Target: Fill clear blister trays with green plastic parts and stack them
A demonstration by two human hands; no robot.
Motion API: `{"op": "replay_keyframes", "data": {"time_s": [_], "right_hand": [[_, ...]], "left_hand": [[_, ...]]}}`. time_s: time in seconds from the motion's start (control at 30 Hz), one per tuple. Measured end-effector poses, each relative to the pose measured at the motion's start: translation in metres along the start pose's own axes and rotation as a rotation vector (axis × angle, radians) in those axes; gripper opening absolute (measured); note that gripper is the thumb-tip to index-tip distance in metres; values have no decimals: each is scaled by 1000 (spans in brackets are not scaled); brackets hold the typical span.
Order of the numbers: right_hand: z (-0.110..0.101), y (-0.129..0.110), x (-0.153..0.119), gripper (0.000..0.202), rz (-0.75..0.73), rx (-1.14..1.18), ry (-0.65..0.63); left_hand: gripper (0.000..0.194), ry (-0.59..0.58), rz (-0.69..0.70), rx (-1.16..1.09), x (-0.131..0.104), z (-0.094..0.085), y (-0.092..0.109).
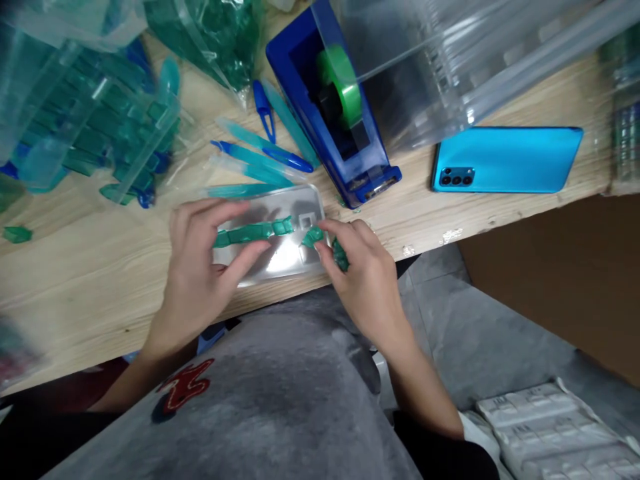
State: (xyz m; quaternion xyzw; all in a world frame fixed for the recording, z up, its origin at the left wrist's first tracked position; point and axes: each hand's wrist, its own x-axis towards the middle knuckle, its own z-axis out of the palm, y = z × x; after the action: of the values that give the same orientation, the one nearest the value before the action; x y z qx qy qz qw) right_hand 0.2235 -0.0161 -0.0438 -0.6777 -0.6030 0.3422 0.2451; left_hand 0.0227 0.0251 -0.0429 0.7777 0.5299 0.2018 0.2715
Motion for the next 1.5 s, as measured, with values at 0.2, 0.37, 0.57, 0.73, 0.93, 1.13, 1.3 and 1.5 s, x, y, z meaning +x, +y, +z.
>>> {"op": "replay_keyframes", "data": {"time_s": [0.2,0.37,0.57,0.73,0.93,1.13,1.3,1.5], "right_hand": [[-7,0,3,16,-114,-244,-136],[-7,6,3,13,-165,-226,-142],[-8,8,3,16,-153,25,-103],[-17,3,0,17,-183,268,-103],[-20,-1,6,8,-194,404,-128],[-19,-3,7,10,-321,318,-62],[-20,-7,3,9,-454,161,48],[-17,-9,-2,9,-436,62,10]], "left_hand": [[24,62,87,-51,-1,2,10],[18,5,143,-20,1,20,17],[9,2,262,69,4,30,22],[10,-97,256,-145,4,9,23],[17,-58,284,-211,6,4,28],[15,-90,291,-240,7,2,31],[11,-265,165,-371,11,-7,30],[9,-385,166,-288,15,-12,33]]}}
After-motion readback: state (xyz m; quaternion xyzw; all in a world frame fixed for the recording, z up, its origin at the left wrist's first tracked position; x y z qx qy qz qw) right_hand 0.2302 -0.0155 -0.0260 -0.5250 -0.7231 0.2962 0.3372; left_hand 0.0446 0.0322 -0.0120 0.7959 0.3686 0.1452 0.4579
